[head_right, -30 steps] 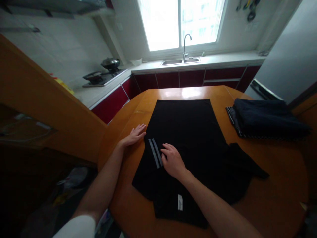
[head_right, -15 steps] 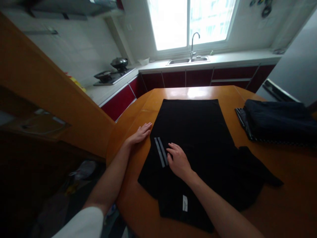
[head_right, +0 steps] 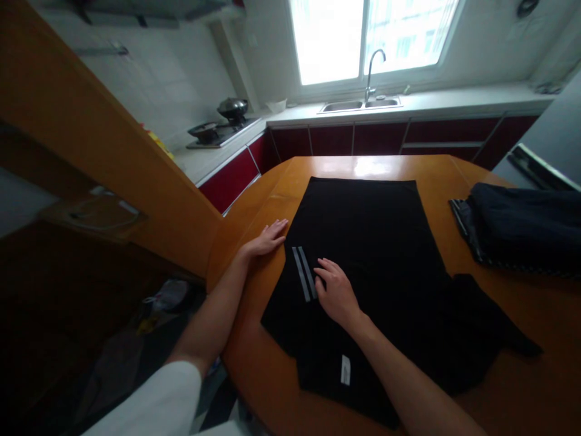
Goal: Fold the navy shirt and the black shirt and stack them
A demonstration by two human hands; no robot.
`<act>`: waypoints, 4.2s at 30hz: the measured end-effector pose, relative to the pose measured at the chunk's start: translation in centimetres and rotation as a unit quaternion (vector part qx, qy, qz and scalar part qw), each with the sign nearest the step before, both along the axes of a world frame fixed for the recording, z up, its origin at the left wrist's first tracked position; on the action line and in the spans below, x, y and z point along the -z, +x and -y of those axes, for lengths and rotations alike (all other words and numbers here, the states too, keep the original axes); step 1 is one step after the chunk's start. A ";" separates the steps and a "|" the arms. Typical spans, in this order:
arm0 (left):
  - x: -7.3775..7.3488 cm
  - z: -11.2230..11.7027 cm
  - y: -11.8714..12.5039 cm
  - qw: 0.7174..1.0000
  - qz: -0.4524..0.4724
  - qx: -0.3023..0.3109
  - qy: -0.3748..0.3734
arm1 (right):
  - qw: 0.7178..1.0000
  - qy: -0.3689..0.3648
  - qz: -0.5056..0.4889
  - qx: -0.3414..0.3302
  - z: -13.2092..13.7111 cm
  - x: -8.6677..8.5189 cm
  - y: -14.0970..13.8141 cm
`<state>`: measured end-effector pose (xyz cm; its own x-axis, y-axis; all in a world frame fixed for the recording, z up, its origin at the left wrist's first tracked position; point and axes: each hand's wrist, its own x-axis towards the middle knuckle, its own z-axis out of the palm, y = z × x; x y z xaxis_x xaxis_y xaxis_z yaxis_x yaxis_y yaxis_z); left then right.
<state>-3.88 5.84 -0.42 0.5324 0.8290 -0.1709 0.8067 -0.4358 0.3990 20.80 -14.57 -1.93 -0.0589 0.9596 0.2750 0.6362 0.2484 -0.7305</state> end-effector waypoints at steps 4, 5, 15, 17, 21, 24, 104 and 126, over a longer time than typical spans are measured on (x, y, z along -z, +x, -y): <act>-0.3 0.2 0.2 1.000 0.002 0.001 -0.012 | 1.000 -0.001 0.008 0.000 0.1 -0.1 0.0; -0.5 0.3 0.2 1.000 -0.002 0.005 -0.012 | 1.000 -0.003 0.011 0.000 0.1 -0.2 0.0; -0.5 0.8 0.1 0.999 -0.018 0.041 0.000 | 1.000 0.003 0.014 -0.004 0.1 0.0 0.3; -0.5 0.8 0.1 0.999 -0.010 0.045 -0.002 | 1.000 0.002 0.006 -0.003 0.1 0.1 0.3; -0.5 0.7 0.6 0.999 0.038 0.011 0.006 | 1.000 0.001 -0.012 -0.004 0.0 0.4 0.4; -0.4 0.4 1.2 0.990 0.118 -0.055 0.048 | 1.000 0.000 -0.016 -0.002 0.0 0.6 0.4; 1.7 8.5 10.8 0.956 -0.001 0.226 0.189 | 0.946 -0.010 0.113 0.304 2.6 1.3 25.5; -4.0 17.7 20.1 0.895 0.094 0.418 0.126 | 0.899 -0.004 0.111 0.423 2.1 2.1 26.1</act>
<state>16.20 -11.84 3.60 0.9840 0.1282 0.1235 0.0864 -0.9505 0.2983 46.94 -16.62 -4.02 0.6398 0.6897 0.3390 0.7259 -0.3977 -0.5611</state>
